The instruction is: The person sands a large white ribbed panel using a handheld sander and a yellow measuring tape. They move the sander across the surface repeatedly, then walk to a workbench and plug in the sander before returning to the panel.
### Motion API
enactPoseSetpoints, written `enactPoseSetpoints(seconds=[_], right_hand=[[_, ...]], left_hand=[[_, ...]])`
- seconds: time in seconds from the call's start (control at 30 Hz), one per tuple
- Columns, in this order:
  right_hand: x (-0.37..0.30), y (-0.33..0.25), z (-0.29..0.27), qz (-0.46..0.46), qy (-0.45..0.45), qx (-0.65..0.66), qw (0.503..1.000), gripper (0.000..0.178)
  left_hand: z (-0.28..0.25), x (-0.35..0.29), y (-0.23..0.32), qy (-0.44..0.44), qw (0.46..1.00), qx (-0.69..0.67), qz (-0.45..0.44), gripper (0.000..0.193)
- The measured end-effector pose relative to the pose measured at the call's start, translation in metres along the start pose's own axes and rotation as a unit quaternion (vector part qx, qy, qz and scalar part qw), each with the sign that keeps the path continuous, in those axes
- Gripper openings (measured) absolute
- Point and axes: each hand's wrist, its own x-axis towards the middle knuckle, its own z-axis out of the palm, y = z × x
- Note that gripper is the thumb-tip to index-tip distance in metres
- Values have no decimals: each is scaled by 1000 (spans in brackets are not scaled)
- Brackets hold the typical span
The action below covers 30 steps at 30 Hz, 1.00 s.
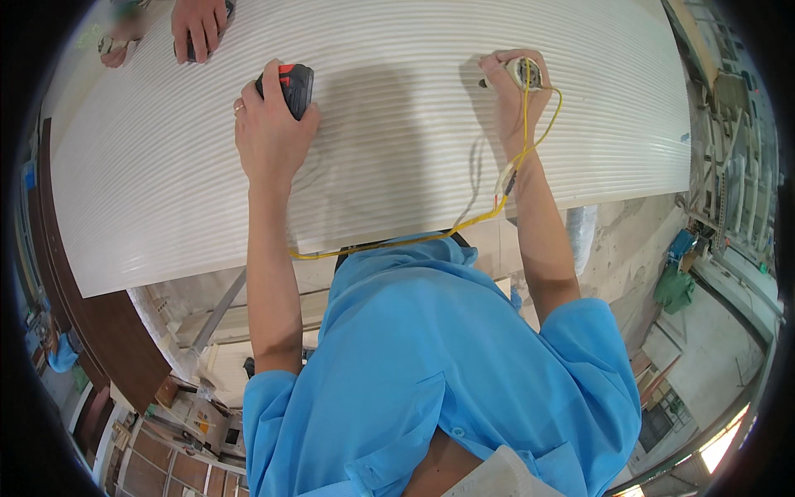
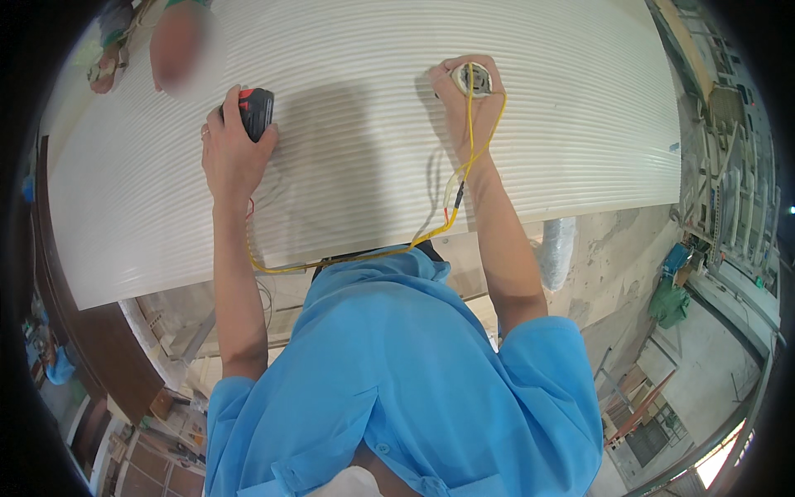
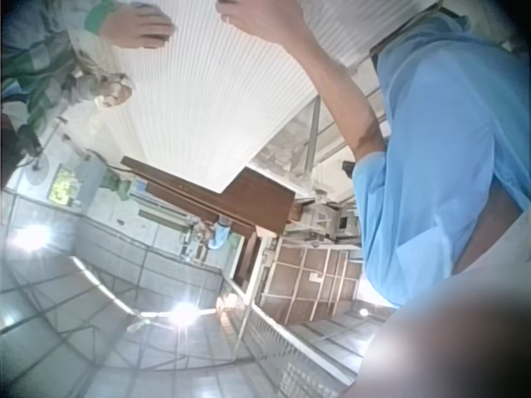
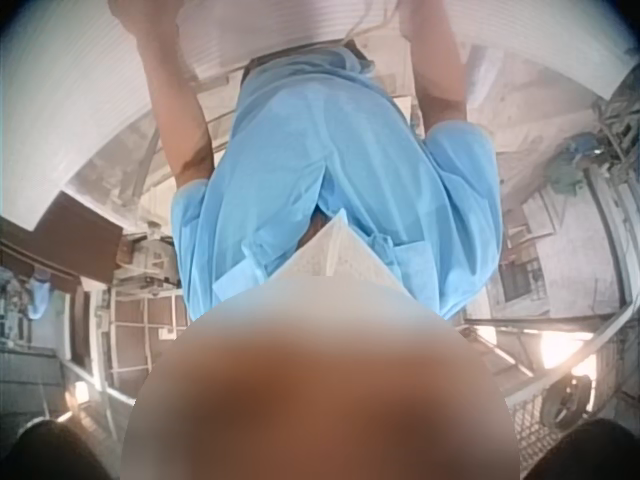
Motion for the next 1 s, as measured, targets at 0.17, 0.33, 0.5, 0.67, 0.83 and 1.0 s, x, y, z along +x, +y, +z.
enactPoseSetpoints(seconds=[0.17, 0.33, 0.5, 0.67, 0.83, 1.0], right_hand=[[11, -6, -8, -76, -5, 46, 996, 16], [13, 5, 1, -41, -2, 64, 997, 16], [14, 3, -3, -50, -6, -1, 999, 15], [23, -5, -5, -63, -2, 29, 998, 15], [24, 2, 2, -24, -4, 47, 999, 16], [25, 7, 0, -22, -10, 47, 999, 17]], left_hand=[[4, 12, 2, 2, 1000, -3, 0, 78], [7, 28, 5, -7, 1000, -4, 1, 79], [12, 40, 8, 8, 1000, 2, 21, 80], [17, 51, 8, -2, 1000, 4, 19, 82], [21, 67, 9, 3, 999, 24, 22, 83], [24, 78, 14, 0, 1000, 14, 23, 84]])
